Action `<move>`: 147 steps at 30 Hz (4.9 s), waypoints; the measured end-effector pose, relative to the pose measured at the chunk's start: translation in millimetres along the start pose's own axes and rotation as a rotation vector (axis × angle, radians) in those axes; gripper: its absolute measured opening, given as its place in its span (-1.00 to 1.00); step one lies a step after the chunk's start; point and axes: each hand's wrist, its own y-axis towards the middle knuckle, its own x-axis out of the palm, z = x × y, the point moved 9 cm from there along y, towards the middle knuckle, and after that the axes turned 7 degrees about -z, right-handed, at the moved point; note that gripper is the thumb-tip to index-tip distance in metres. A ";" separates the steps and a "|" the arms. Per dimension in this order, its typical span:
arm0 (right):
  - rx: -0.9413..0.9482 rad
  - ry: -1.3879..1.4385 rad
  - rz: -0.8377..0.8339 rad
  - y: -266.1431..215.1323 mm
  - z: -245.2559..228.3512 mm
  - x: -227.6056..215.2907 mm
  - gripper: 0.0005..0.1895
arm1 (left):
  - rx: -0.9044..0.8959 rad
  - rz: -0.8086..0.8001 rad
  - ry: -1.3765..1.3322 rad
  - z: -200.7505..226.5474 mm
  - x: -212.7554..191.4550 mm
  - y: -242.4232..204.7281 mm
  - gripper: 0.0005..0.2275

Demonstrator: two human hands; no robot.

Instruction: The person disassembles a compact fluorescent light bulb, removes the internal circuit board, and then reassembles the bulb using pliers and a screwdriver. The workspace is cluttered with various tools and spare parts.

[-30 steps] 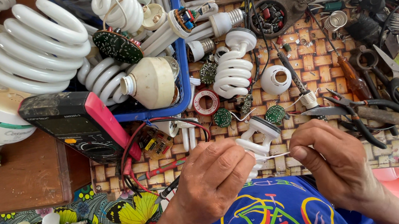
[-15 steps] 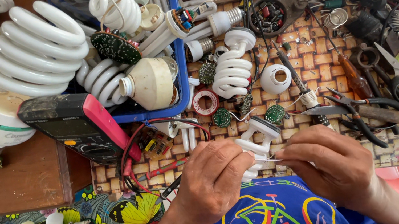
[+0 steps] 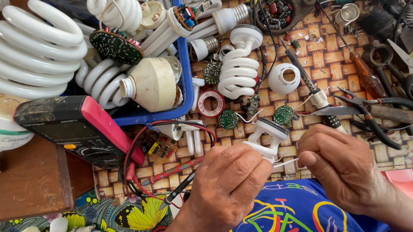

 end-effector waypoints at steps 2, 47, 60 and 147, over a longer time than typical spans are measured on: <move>-0.027 -0.052 -0.013 -1.1 4.5 1.7 -0.73 | -0.023 0.022 0.013 -1.2 -4.1 3.0 -0.85; 0.358 1.104 0.400 -53.5 113.3 -8.2 -0.89 | -0.464 -0.175 0.075 -34.9 55.3 47.7 -0.82; 0.585 0.390 0.503 -75.2 104.6 -63.0 -0.92 | -0.593 -0.528 0.519 -47.5 132.9 57.3 -0.42; 0.145 0.143 0.318 -36.5 8.8 -35.9 -0.87 | -0.765 -0.221 -0.856 -52.8 70.3 21.7 -0.77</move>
